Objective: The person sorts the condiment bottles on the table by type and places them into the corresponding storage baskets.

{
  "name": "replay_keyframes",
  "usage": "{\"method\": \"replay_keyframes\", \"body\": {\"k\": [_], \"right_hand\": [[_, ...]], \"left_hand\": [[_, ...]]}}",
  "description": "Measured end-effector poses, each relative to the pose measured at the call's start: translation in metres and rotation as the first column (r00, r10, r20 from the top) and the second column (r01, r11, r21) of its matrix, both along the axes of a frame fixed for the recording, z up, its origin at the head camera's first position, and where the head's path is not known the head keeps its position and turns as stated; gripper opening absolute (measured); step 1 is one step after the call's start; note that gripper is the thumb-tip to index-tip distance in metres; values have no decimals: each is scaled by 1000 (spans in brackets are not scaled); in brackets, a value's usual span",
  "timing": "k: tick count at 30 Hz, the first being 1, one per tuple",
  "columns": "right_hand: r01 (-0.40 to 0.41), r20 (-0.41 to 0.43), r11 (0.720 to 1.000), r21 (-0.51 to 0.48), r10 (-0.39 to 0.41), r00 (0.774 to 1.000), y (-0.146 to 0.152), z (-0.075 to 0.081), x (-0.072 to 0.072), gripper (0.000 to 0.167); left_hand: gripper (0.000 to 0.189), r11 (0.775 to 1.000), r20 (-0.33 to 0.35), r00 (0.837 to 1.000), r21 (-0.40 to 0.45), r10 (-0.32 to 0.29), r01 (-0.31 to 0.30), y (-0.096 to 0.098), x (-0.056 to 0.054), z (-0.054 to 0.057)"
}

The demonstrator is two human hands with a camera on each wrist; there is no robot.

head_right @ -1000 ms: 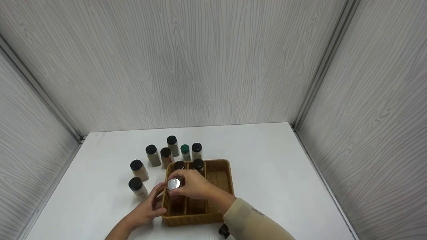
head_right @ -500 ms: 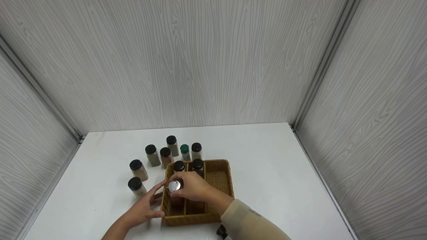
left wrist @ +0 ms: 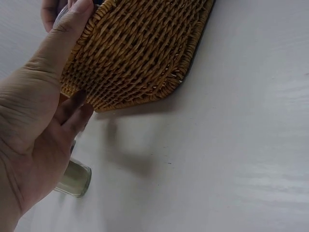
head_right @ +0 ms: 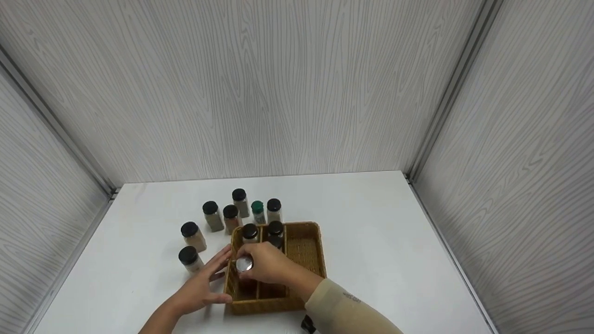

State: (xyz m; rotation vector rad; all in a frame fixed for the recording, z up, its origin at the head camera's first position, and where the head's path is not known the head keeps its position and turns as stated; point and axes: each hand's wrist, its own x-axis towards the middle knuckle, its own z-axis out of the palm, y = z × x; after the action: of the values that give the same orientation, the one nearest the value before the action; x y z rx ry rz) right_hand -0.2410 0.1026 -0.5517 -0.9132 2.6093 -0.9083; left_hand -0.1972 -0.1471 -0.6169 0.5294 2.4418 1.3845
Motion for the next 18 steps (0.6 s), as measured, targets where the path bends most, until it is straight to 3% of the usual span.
{"method": "replay_keyframes", "body": {"k": [7,18], "right_hand": [[-17,-51,1000,17,18,999,-2,-3,-1,41],[-45,-61,996,76,50,997,-3,-1,-1,46]], "left_hand": [[124,999,8,1000,34,-15,14,-1,0,-3],[124,999,-13,1000,-50,22,-22,-2,0,-3]]}}
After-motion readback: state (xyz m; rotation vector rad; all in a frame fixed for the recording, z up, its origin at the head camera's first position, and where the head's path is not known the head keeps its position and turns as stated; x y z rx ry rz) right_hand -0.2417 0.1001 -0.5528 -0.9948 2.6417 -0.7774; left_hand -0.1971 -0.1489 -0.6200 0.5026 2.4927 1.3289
